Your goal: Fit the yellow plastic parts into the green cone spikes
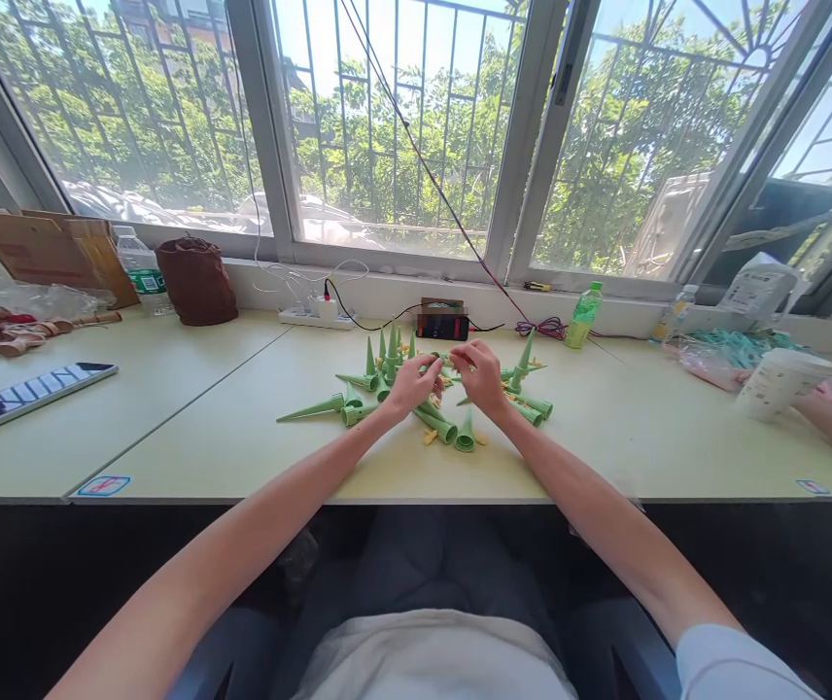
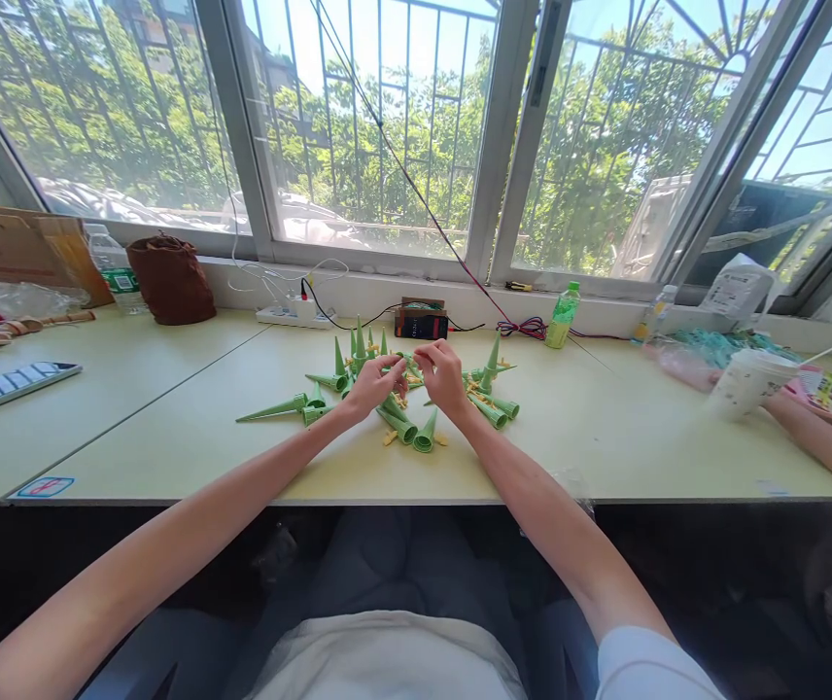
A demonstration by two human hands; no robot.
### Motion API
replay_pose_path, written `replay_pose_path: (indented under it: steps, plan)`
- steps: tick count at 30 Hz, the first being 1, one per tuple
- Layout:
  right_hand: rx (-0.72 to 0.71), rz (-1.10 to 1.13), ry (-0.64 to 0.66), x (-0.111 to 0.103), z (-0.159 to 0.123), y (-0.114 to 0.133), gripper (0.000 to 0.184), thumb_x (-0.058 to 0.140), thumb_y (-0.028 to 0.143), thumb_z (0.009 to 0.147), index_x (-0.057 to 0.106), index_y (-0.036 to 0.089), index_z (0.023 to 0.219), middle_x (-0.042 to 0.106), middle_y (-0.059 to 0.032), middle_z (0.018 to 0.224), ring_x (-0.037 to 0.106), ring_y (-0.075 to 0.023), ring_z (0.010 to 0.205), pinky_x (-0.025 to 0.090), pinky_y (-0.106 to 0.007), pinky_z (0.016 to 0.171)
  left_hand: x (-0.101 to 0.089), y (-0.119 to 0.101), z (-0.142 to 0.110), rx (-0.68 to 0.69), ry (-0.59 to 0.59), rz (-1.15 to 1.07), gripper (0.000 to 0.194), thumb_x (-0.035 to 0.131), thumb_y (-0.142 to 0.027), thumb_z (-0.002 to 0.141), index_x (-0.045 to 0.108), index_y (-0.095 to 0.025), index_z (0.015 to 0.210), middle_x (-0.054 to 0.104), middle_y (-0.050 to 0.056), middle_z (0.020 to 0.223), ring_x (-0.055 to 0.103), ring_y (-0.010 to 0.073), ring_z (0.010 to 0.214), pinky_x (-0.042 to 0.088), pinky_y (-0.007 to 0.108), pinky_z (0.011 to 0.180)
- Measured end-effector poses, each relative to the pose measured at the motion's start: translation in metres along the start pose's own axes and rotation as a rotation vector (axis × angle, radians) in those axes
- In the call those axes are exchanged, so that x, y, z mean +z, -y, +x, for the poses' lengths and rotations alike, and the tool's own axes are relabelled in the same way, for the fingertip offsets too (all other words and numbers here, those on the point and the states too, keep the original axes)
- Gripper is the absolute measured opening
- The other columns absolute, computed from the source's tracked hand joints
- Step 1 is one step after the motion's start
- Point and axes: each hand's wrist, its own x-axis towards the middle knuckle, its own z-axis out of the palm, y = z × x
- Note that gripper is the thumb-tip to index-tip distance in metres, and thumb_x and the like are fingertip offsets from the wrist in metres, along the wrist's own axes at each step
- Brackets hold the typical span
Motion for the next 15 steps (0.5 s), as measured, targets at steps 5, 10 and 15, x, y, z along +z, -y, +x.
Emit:
replay_pose_path:
  steps: [5, 10, 15]
  plan:
    - [0.010, -0.025, 0.014, 0.0002, -0.0005, -0.0017, 0.016, 0.054, 0.030, 0.091, 0.065, 0.020, 0.084, 0.055, -0.0039, 0.082, 0.056, -0.0154, 0.071, 0.049, -0.029, 0.067, -0.0002, 0.0044, 0.0005, 0.029, -0.010, 0.043, 0.031, 0.059, -0.046, 0.085, 0.061, -0.017, 0.074, 0.058, -0.001, 0.051, 0.057, 0.0125, 0.044, 0.044, 0.022, 0.045]
    - [0.013, -0.015, 0.015, -0.0001, 0.0000, 0.0003, 0.017, 0.055, 0.030, 0.090, 0.065, 0.020, 0.082, 0.055, -0.0037, 0.080, 0.055, -0.0151, 0.069, 0.048, -0.029, 0.065, -0.0010, 0.0031, -0.0013, 0.043, -0.054, 0.118, 0.036, 0.054, -0.047, 0.087, 0.058, -0.018, 0.067, 0.057, -0.001, 0.048, 0.054, 0.0122, 0.040, 0.041, 0.023, 0.044]
    - [-0.001, -0.040, 0.019, -0.0005, 0.0006, 0.0026, 0.019, 0.057, 0.032, 0.090, 0.066, 0.020, 0.079, 0.055, -0.0032, 0.077, 0.054, -0.0148, 0.067, 0.046, -0.029, 0.064, -0.0017, -0.0023, -0.0049, 0.055, -0.080, 0.197, 0.043, 0.050, -0.050, 0.089, 0.053, -0.019, 0.059, 0.056, -0.001, 0.044, 0.049, 0.0107, 0.036, 0.038, 0.023, 0.044]
